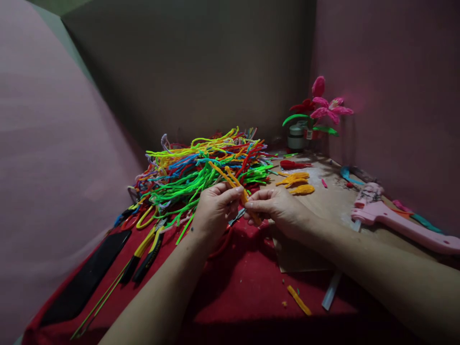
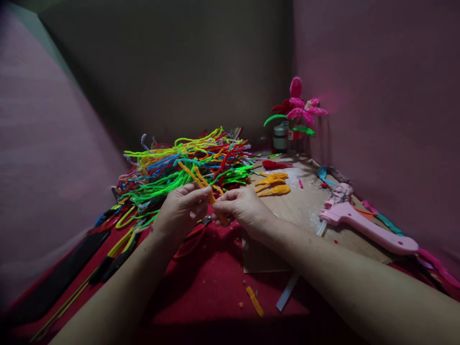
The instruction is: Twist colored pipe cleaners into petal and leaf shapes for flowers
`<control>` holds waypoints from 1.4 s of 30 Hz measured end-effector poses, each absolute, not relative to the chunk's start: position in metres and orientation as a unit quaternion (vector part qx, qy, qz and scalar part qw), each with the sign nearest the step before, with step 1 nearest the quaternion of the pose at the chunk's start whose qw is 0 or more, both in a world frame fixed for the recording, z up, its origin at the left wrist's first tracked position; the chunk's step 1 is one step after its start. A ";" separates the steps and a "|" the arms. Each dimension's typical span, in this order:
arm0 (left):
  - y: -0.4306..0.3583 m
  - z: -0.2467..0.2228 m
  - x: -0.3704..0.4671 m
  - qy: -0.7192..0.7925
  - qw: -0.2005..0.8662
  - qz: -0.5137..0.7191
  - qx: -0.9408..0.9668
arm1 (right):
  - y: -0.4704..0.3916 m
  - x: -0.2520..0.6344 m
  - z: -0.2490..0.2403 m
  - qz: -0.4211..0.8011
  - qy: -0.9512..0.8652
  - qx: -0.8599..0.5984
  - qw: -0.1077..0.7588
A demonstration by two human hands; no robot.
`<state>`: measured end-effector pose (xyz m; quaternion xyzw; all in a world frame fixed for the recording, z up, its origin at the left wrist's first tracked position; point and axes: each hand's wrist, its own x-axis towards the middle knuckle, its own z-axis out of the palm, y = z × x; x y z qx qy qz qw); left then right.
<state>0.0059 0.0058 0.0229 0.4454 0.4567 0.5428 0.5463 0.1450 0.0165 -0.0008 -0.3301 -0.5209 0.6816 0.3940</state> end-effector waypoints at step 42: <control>0.005 0.028 -0.010 0.416 0.119 0.404 0.806 | 0.026 0.149 -0.001 0.681 -0.533 -0.292 0.408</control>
